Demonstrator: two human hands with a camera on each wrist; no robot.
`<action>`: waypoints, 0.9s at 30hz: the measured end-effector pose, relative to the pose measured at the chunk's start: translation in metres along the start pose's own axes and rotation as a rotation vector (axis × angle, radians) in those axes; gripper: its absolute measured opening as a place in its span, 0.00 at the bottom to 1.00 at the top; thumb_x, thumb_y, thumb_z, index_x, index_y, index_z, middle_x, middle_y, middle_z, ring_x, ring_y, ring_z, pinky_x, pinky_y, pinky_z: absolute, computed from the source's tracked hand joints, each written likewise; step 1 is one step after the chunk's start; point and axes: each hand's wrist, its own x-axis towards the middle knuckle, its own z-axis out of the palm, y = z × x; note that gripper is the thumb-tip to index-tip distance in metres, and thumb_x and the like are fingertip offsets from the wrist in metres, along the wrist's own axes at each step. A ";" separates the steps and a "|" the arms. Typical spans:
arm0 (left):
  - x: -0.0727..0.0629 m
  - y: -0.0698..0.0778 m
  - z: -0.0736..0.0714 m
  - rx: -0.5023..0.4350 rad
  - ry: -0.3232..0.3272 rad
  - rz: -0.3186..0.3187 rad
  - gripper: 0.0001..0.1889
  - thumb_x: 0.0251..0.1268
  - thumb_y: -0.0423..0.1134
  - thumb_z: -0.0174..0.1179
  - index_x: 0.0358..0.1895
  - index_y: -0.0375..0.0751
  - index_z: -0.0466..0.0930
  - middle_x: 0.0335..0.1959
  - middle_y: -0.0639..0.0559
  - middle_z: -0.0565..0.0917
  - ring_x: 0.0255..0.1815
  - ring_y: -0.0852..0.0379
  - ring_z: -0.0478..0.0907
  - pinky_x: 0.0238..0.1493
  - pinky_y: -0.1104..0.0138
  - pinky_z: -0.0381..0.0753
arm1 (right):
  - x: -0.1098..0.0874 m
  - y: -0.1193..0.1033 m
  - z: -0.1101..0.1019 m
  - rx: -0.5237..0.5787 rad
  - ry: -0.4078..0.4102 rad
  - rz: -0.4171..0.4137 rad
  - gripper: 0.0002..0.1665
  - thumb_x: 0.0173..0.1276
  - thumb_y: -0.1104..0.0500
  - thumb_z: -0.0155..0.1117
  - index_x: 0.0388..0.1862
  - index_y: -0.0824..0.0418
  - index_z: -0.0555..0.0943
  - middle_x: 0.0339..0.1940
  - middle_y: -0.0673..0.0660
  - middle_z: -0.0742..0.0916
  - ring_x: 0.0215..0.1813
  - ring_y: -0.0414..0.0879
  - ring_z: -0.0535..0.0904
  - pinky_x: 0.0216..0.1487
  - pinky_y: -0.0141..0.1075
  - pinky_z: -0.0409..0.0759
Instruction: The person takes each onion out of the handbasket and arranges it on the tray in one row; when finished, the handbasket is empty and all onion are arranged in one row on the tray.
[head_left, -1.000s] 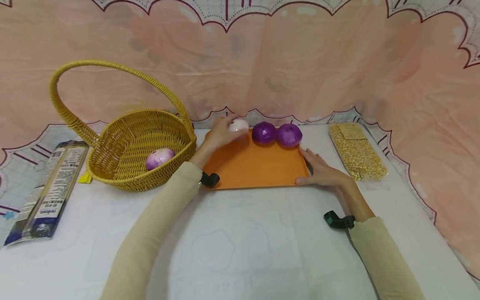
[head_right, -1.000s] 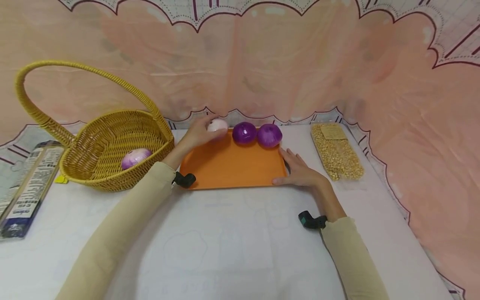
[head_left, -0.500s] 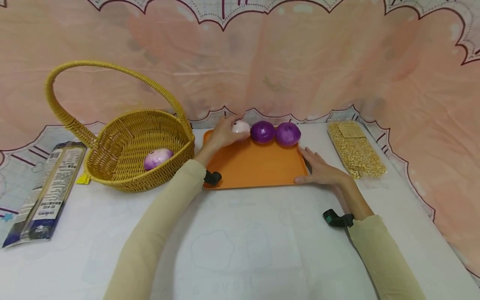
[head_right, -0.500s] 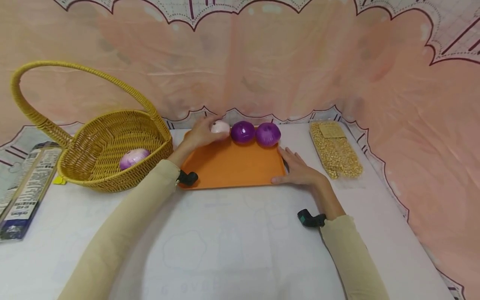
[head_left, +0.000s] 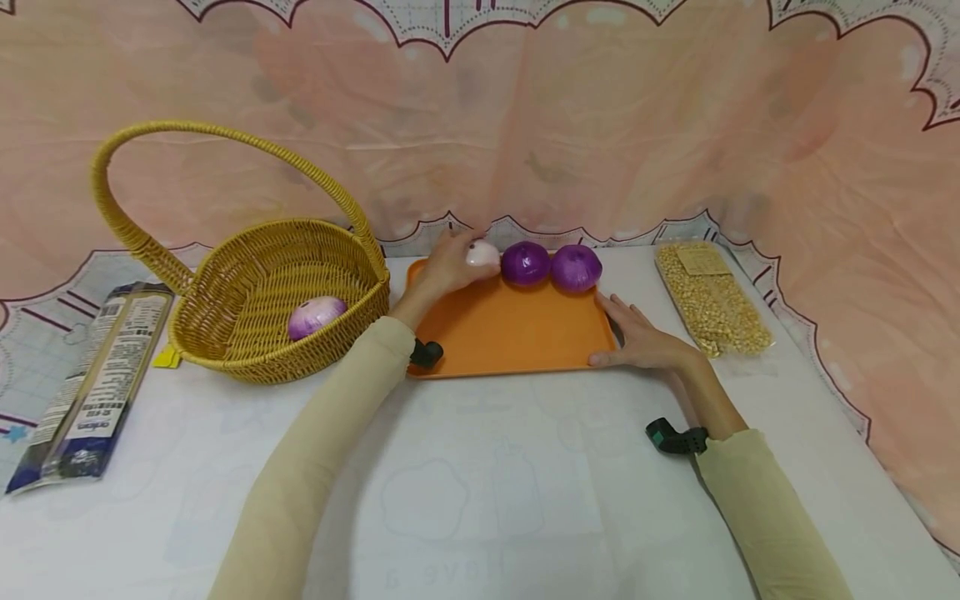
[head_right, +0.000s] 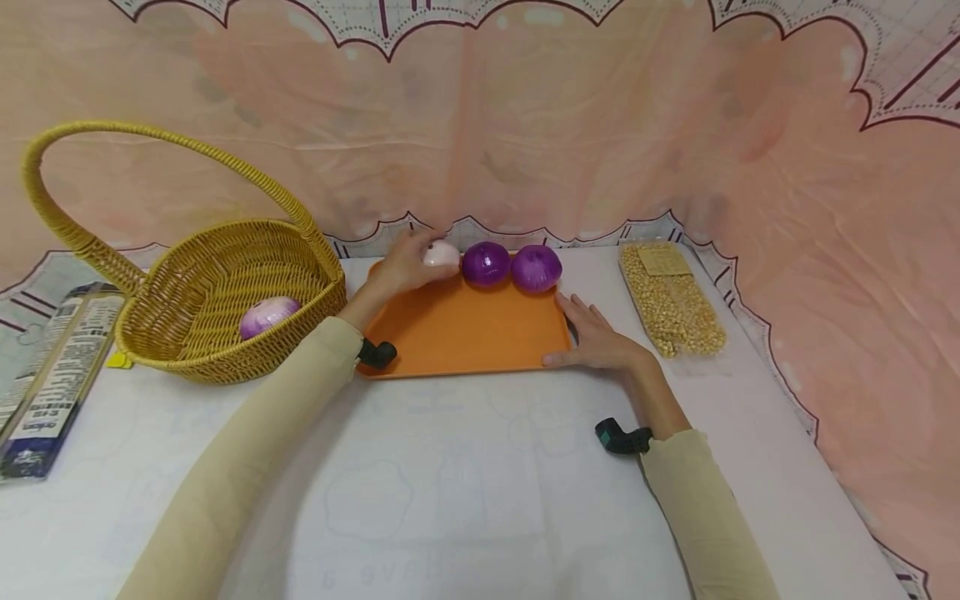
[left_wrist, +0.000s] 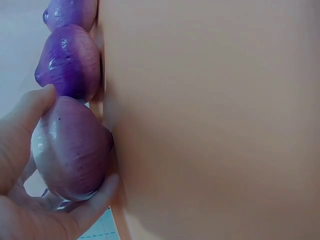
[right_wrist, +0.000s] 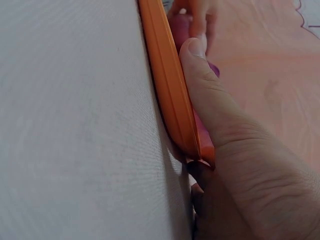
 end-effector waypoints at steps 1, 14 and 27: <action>0.000 0.001 0.000 -0.002 -0.001 -0.002 0.41 0.55 0.54 0.68 0.73 0.50 0.63 0.72 0.34 0.61 0.72 0.39 0.60 0.68 0.50 0.68 | 0.000 0.000 0.000 -0.001 0.001 0.001 0.68 0.55 0.36 0.71 0.80 0.57 0.40 0.81 0.64 0.44 0.80 0.64 0.32 0.76 0.62 0.30; -0.001 0.005 0.001 0.052 -0.023 -0.001 0.42 0.55 0.54 0.69 0.73 0.49 0.62 0.70 0.38 0.64 0.65 0.42 0.65 0.64 0.51 0.71 | 0.001 0.002 0.000 -0.006 0.001 0.004 0.67 0.56 0.37 0.71 0.80 0.57 0.40 0.81 0.64 0.44 0.81 0.63 0.31 0.76 0.63 0.31; -0.001 0.005 0.004 0.041 -0.049 -0.021 0.42 0.58 0.55 0.65 0.75 0.53 0.57 0.73 0.38 0.60 0.68 0.40 0.64 0.65 0.48 0.71 | 0.000 0.001 -0.001 0.003 -0.007 0.007 0.67 0.56 0.37 0.70 0.80 0.56 0.39 0.81 0.63 0.43 0.81 0.63 0.31 0.76 0.63 0.31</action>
